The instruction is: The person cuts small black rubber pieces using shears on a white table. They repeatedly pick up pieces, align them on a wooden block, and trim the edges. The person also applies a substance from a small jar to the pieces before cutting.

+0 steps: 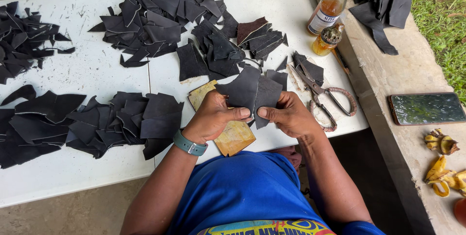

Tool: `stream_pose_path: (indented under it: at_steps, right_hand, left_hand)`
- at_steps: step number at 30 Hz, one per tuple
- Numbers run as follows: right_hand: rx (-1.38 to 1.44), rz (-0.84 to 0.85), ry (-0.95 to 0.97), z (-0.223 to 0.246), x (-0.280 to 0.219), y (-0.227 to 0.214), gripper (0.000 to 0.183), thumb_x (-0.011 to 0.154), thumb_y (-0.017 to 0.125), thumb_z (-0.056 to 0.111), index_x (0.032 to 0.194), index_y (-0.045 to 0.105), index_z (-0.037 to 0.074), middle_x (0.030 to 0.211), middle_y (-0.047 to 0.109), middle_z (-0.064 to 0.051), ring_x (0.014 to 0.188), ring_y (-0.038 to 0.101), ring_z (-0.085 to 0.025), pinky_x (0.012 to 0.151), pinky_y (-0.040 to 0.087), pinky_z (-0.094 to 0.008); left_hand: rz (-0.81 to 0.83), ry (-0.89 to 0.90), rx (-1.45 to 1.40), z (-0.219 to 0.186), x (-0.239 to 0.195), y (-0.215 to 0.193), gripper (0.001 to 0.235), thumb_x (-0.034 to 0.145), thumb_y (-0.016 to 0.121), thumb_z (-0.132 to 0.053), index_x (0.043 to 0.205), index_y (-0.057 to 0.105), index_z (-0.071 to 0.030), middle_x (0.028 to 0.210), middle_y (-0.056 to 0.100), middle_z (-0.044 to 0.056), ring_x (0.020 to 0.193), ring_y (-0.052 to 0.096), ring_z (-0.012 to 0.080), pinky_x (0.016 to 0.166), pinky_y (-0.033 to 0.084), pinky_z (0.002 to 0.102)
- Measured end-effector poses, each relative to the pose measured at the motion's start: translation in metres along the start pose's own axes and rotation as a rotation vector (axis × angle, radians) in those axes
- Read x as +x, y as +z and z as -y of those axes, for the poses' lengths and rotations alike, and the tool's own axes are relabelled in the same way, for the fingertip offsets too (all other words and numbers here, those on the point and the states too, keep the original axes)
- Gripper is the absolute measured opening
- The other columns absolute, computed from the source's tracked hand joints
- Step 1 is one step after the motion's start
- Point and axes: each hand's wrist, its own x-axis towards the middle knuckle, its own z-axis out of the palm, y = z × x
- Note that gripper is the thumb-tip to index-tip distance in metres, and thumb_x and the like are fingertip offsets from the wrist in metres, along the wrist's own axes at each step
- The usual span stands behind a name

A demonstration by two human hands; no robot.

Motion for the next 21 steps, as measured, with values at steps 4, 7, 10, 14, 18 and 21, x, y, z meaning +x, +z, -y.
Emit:
stream_pose_path:
  at_steps: [4, 7, 10, 14, 18, 21]
  right_hand:
    - [-0.29, -0.118, -0.051, 0.0, 0.002, 0.004, 0.025, 0.085, 0.082, 0.008, 0.105, 0.075, -0.004, 0.091, 0.077, -0.008, 0.078, 0.067, -0.01, 0.07, 0.055, -0.027]
    - [-0.475, -0.199, -0.049, 0.001, 0.0, 0.009, 0.02, 0.086, 0.081, 0.008, 0.102, 0.077, -0.003, 0.085, 0.075, -0.005, 0.072, 0.062, -0.009, 0.064, 0.051, -0.027]
    - [-0.485, -0.215, -0.095, 0.0, 0.0, 0.014, 0.016, 0.087, 0.078, 0.008, 0.1, 0.075, -0.001, 0.084, 0.075, -0.003, 0.072, 0.064, -0.006, 0.065, 0.055, -0.025]
    - [-0.437, -0.284, -0.163, -0.012, 0.0, 0.019, 0.014, 0.086, 0.075, 0.005, 0.099, 0.073, 0.0, 0.084, 0.075, -0.002, 0.071, 0.067, -0.006, 0.066, 0.057, -0.024]
    - [-0.373, -0.387, -0.242, -0.046, 0.006, 0.017, 0.006, 0.094, 0.072, 0.0, 0.095, 0.072, -0.006, 0.082, 0.07, -0.005, 0.072, 0.061, -0.008, 0.064, 0.053, -0.026]
    - [-0.532, -0.403, -0.281, -0.063, 0.006, 0.019, 0.01, 0.093, 0.072, 0.004, 0.098, 0.072, -0.004, 0.083, 0.074, -0.005, 0.076, 0.065, -0.008, 0.068, 0.055, -0.024]
  left_hand:
    - [-0.119, 0.114, 0.176, 0.006, -0.002, 0.007, 0.026, 0.086, 0.077, -0.002, 0.11, 0.068, 0.002, 0.101, 0.073, 0.01, 0.089, 0.073, 0.0147, 0.078, 0.064, 0.032]
    - [-0.217, 0.123, 0.454, 0.008, -0.004, 0.009, 0.019, 0.086, 0.077, -0.004, 0.102, 0.07, 0.003, 0.095, 0.075, 0.01, 0.083, 0.069, 0.0099, 0.073, 0.058, 0.026]
    - [-0.303, 0.031, 0.586, 0.009, -0.005, 0.014, 0.013, 0.087, 0.079, -0.005, 0.091, 0.072, 0.005, 0.083, 0.074, 0.012, 0.072, 0.063, 0.0119, 0.065, 0.052, 0.029]
    - [-0.328, 0.235, 0.581, 0.013, -0.004, 0.026, 0.017, 0.085, 0.076, -0.004, 0.1, 0.07, 0.001, 0.094, 0.076, 0.006, 0.083, 0.069, 0.0103, 0.076, 0.056, 0.028]
    - [-0.435, 0.135, 0.679, 0.031, 0.001, 0.027, 0.016, 0.084, 0.075, -0.005, 0.098, 0.071, 0.001, 0.088, 0.078, 0.008, 0.079, 0.073, 0.0133, 0.073, 0.057, 0.03]
    - [-0.406, 0.123, 0.832, 0.042, 0.003, 0.013, 0.021, 0.084, 0.076, -0.007, 0.102, 0.071, 0.002, 0.091, 0.076, 0.009, 0.083, 0.072, 0.0152, 0.075, 0.058, 0.034]
